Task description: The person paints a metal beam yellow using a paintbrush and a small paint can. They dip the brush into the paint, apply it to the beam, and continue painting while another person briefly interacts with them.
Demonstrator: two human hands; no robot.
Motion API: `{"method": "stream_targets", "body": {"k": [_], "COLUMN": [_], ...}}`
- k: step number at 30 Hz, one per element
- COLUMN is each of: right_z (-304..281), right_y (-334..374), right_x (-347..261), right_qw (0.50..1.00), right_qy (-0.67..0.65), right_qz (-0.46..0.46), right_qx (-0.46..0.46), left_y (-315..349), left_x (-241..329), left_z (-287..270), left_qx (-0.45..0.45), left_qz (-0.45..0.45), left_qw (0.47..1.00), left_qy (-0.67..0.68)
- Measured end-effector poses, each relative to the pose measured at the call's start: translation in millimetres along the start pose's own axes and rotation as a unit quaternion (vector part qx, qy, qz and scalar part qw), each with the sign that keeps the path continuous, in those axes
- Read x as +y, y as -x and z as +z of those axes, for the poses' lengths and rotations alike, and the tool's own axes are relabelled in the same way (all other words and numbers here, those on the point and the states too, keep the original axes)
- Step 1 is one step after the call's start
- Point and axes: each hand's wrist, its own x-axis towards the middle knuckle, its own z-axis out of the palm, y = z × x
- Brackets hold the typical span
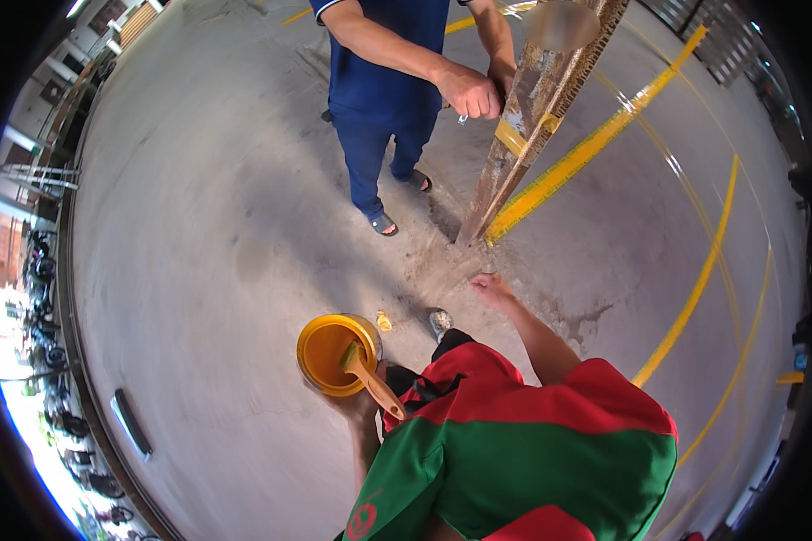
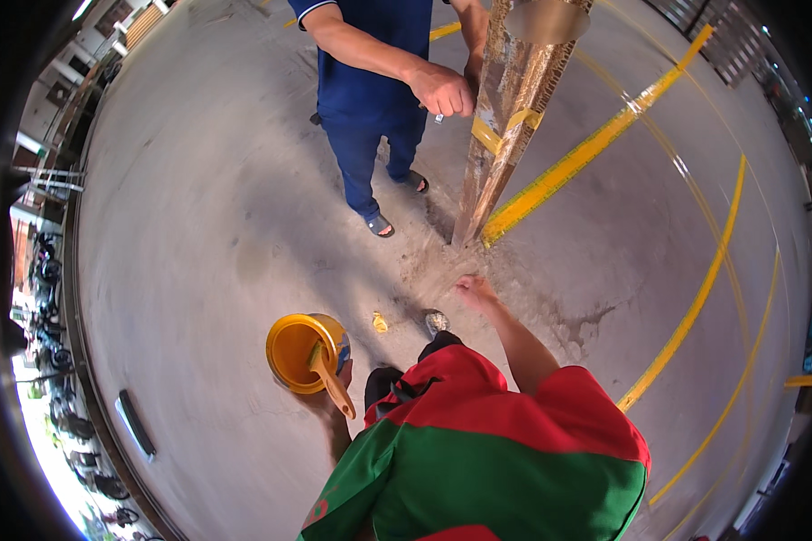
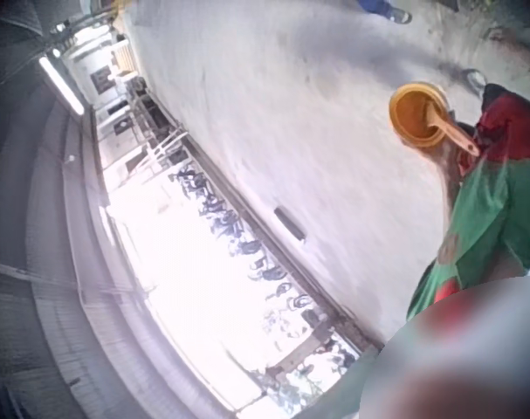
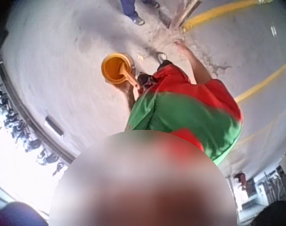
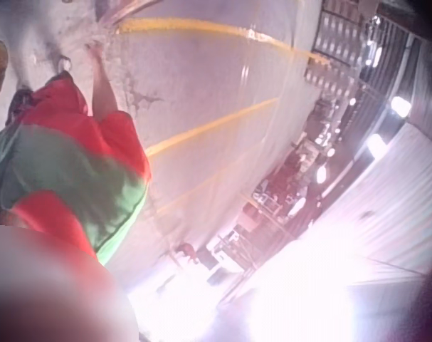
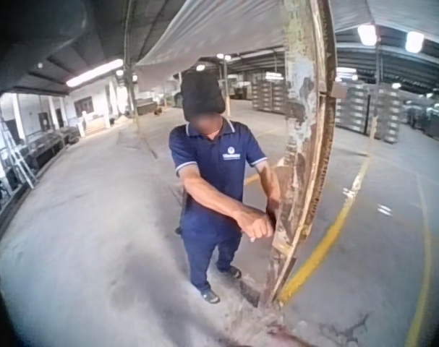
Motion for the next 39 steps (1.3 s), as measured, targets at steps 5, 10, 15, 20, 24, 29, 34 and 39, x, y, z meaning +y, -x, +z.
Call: {"method": "stream_targets", "body": {"k": [5, 10, 15, 20, 24, 29, 34, 39], "right_z": [9, 94, 218, 259, 233, 186, 162, 176], "right_y": [34, 129, 221, 233, 197, 160, 156, 187], "right_x": [20, 82, 85, 16, -23, -50, -76, -78], "right_qw": [0.982, 0.886, 0.891, 0.873, 0.884, 0.927, 0.920, 0.911], "right_qy": [-0.057, -0.306, -0.228, -0.267, -0.290, -0.254, -0.277, -0.298], "right_qz": [0.123, 0.280, 0.393, 0.407, 0.366, 0.246, 0.228, 0.246], "right_qx": [0.132, 0.208, 0.014, -0.015, 0.024, 0.127, 0.159, 0.141], "left_y": [-51, -109, -147, -159, -166, -170, -165, -156], "left_x": [-31, -39, -45, -35, -16, -15, -16, -6], "left_z": [-7, -41, -75, -101, -104, -107, -121, -128], "left_qx": [-0.093, -0.243, -0.310, -0.318, -0.308, -0.295, -0.291, -0.313], "left_qz": [-0.039, -0.023, -0.098, -0.041, -0.012, 0.004, -0.014, -0.075], "left_qw": [0.991, 0.966, 0.909, 0.932, 0.939, 0.942, 0.940, 0.929], "left_qy": [0.084, 0.088, 0.262, 0.166, 0.152, 0.160, 0.177, 0.182]}}
